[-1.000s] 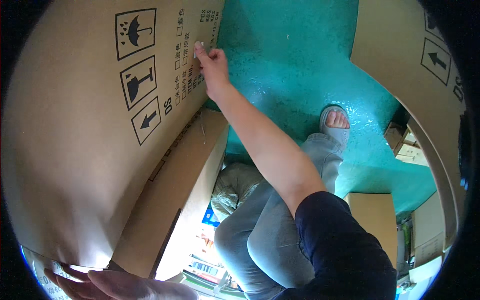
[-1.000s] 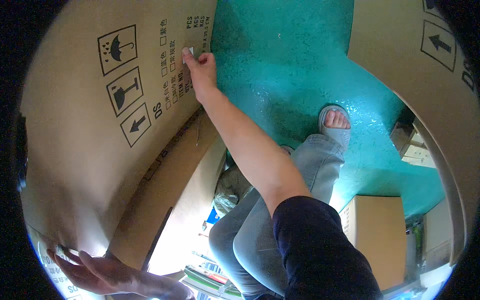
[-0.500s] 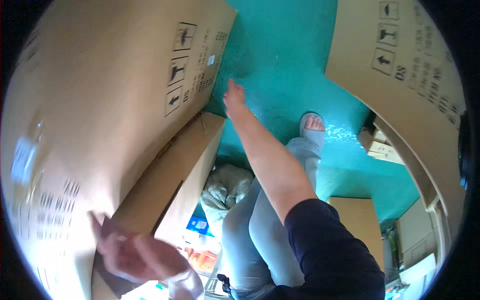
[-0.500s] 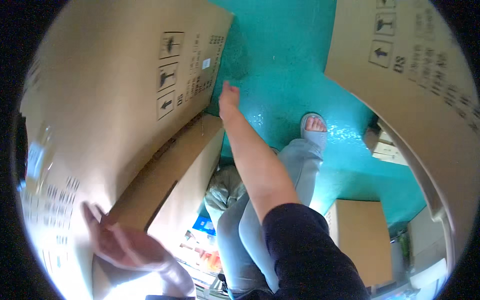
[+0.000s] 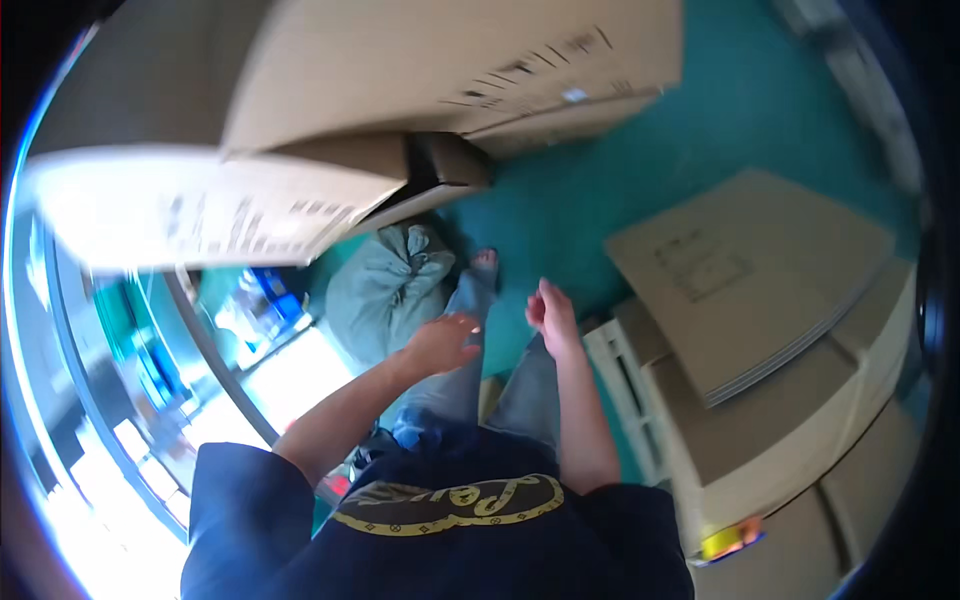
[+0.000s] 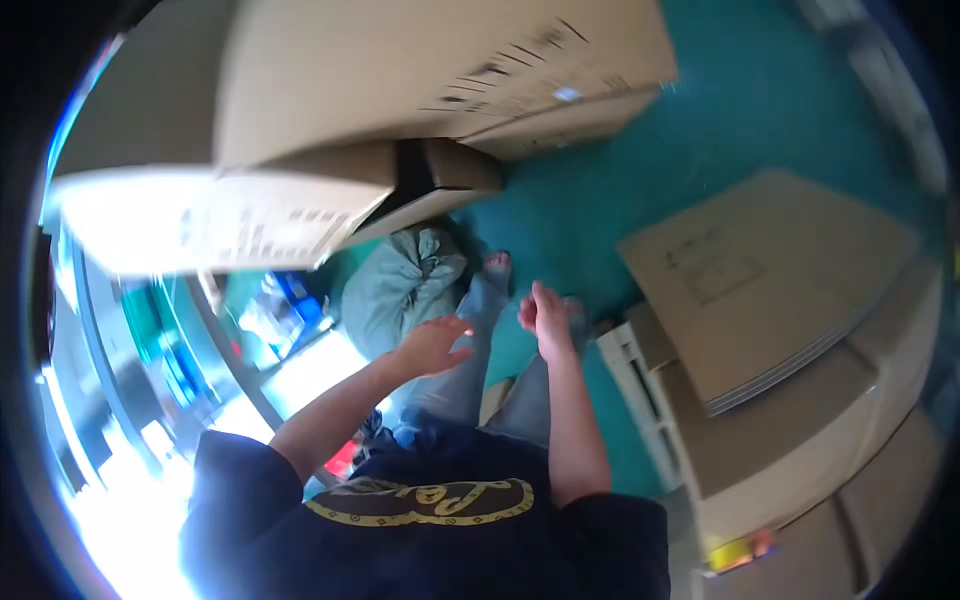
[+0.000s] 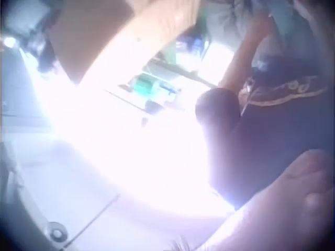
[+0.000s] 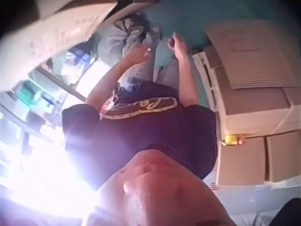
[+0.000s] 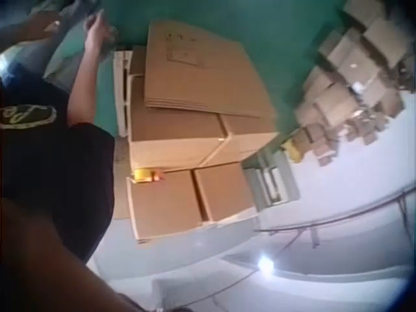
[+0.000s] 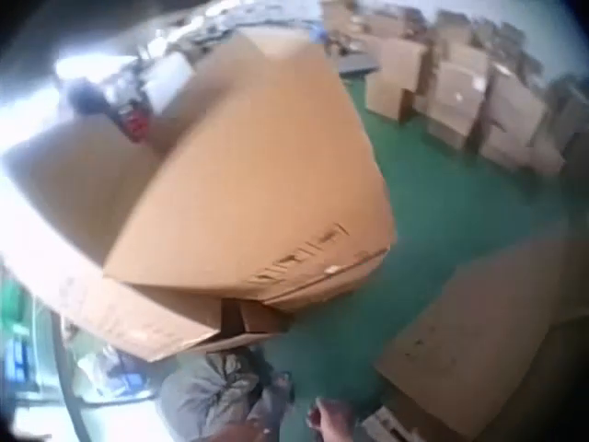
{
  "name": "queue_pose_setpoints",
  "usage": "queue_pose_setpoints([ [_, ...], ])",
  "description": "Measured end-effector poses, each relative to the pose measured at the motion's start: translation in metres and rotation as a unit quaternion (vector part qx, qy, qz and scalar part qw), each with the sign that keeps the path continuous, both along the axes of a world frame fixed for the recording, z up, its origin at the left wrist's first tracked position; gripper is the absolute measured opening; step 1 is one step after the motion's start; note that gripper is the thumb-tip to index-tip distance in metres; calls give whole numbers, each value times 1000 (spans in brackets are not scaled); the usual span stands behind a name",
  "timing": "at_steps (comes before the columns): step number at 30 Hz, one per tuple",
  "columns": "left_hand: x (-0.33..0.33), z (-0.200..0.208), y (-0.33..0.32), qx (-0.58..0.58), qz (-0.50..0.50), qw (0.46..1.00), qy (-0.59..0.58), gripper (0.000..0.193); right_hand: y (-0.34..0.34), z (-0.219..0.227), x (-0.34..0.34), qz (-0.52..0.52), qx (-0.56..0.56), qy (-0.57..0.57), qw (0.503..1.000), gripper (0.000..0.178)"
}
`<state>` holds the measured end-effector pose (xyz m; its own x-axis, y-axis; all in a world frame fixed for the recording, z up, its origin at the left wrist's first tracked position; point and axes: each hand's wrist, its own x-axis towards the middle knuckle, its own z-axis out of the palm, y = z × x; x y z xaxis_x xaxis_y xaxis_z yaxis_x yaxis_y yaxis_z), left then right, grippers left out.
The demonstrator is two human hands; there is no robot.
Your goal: Packing small packaged items from a bin into individual white boxes, weighing them on a scale, and then organizing the boxes into a larger cardboard shipping carton.
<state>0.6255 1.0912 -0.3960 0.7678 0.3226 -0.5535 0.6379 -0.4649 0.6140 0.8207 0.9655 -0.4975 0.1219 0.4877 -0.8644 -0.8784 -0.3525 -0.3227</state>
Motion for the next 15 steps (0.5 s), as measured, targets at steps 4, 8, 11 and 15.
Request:
queue_pose_setpoints([
  [4, -66, 96, -58, -73, 93, 983, 140, 33, -33, 108, 6, 271, 34, -68, 960, 33],
  [8, -113, 188, -137, -336, 79, 931, 120, 46, -75, 142, 19, 417, 72, -109, 900, 32],
  [11, -138, 205, -231, -356, 176, 917, 32, 63, -86, 175, 28, 542, 85, -123, 827, 31],
  [15, -136, 224, -275, -266, 237, 933, 47, 70, -97, 244, 32, 663, 128, -131, 726, 24],
])
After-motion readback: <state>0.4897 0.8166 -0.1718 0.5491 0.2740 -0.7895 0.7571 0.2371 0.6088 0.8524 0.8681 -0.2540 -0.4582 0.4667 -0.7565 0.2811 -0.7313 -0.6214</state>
